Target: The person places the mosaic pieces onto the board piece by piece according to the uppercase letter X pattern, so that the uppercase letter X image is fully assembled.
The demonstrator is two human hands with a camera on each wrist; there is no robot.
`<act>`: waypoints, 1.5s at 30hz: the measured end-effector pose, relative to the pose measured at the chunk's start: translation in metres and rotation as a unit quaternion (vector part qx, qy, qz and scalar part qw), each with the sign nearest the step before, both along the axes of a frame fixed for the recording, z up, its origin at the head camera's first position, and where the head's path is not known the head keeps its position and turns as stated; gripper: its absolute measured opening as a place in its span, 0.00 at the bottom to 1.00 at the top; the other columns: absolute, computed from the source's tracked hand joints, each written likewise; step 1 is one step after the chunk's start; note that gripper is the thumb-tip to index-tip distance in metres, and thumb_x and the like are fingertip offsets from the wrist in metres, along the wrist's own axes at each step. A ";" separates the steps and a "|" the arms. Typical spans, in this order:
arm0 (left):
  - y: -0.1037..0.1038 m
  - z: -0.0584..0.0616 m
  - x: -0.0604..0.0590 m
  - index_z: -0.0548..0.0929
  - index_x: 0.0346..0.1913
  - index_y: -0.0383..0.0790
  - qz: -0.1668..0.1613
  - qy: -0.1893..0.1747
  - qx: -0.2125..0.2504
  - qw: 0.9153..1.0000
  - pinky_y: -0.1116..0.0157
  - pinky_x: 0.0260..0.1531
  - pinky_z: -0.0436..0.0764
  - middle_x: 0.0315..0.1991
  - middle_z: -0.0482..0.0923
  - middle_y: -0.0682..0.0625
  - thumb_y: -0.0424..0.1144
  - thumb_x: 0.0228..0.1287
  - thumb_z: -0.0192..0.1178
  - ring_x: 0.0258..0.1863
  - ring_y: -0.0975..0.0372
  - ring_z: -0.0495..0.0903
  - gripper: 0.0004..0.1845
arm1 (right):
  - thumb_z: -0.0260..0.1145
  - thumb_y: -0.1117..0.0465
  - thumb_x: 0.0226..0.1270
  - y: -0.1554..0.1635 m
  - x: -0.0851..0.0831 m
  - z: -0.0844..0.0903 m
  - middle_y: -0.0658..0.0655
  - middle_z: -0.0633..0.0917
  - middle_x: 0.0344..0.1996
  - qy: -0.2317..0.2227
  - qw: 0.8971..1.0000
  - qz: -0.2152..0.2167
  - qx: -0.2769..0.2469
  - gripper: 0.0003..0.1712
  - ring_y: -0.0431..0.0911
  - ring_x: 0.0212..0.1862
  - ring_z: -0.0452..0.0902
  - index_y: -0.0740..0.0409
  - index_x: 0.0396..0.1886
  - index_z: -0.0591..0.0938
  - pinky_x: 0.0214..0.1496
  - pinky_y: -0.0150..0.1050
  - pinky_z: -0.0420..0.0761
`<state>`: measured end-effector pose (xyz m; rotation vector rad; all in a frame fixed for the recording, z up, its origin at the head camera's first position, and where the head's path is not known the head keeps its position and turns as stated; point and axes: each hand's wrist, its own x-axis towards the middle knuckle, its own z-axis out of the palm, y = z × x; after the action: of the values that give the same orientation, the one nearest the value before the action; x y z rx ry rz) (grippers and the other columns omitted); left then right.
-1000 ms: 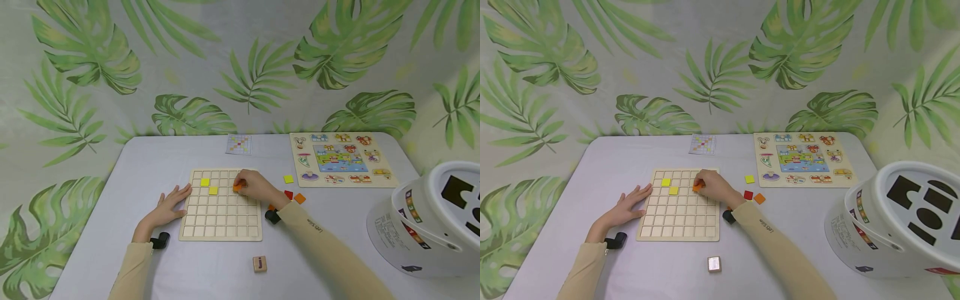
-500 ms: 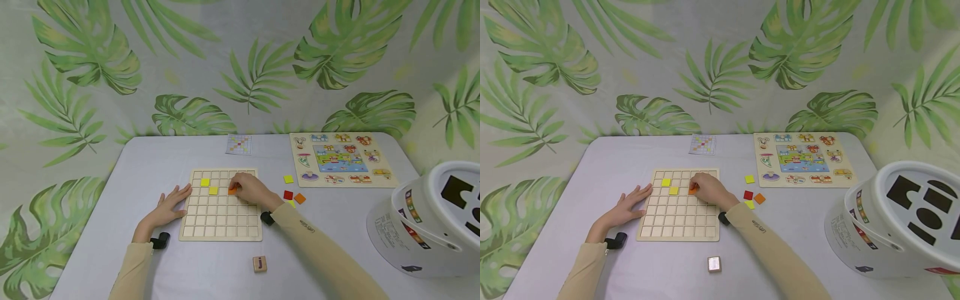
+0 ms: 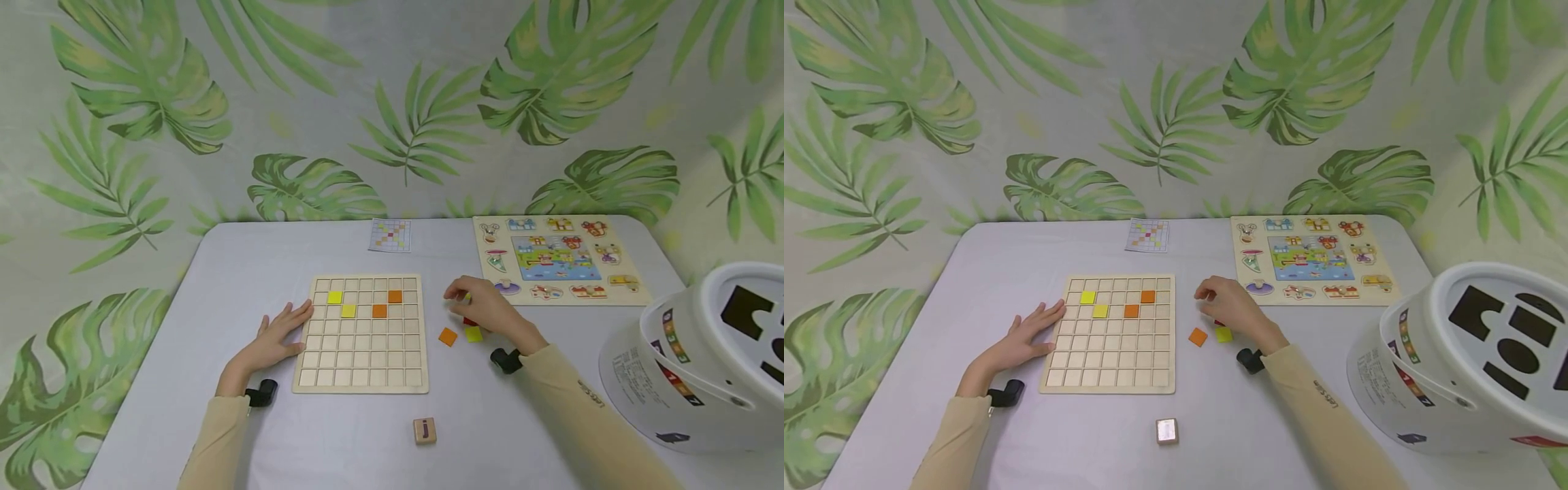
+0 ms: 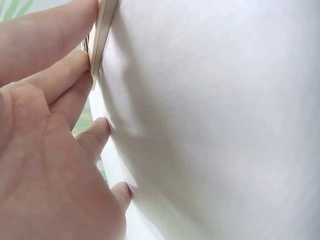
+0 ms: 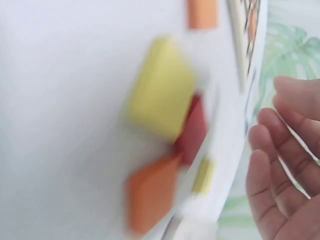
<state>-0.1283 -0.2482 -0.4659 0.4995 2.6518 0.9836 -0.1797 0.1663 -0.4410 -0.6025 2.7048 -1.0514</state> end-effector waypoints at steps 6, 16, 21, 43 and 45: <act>0.000 0.001 0.000 0.57 0.72 0.33 -0.001 0.002 0.000 1.000 0.35 0.60 0.25 0.74 0.49 0.39 0.36 0.61 0.61 0.72 0.39 0.38 0.38 | 0.70 0.66 0.58 0.024 0.009 -0.004 0.51 0.80 0.31 -0.030 0.997 -0.023 0.064 0.07 0.46 0.34 0.73 0.60 0.37 0.82 0.37 0.39 0.76; -0.002 -0.004 -0.002 0.56 0.73 0.35 -0.002 -0.004 -0.001 1.000 0.36 0.61 0.25 0.74 0.48 0.41 0.36 0.62 0.61 0.72 0.40 0.38 0.39 | 0.71 0.66 0.56 0.020 0.009 -0.012 0.50 0.78 0.30 -0.017 0.995 -0.022 0.100 0.07 0.47 0.34 0.72 0.57 0.35 0.82 0.38 0.39 0.77; -0.002 -0.003 -0.002 0.56 0.73 0.35 -0.001 -0.008 -0.002 1.000 0.36 0.61 0.25 0.74 0.48 0.41 0.35 0.61 0.61 0.72 0.40 0.37 0.39 | 0.70 0.68 0.56 0.012 0.006 -0.014 0.51 0.78 0.32 -0.004 0.995 0.007 0.096 0.09 0.47 0.35 0.71 0.59 0.37 0.82 0.39 0.40 0.76; -0.002 -0.004 -0.001 0.56 0.73 0.36 0.001 -0.009 -0.004 1.000 0.37 0.61 0.24 0.75 0.48 0.42 0.34 0.61 0.61 0.73 0.41 0.37 0.39 | 0.70 0.63 0.60 -0.106 0.002 -0.010 0.48 0.79 0.37 0.052 0.985 0.166 -0.012 0.11 0.42 0.38 0.73 0.57 0.43 0.85 0.40 0.33 0.75; -0.002 -0.004 -0.001 0.56 0.73 0.35 0.001 -0.009 -0.004 1.000 0.37 0.61 0.24 0.75 0.48 0.41 0.34 0.61 0.61 0.72 0.41 0.37 0.39 | 0.70 0.63 0.60 -0.116 0.002 -0.012 0.48 0.80 0.37 0.053 0.983 0.176 0.000 0.10 0.40 0.38 0.73 0.56 0.42 0.84 0.42 0.31 0.75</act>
<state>-0.1292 -0.2506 -0.4700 0.4846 2.6405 0.9741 -0.1777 0.0503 -0.4526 -1.1148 2.5479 -0.9479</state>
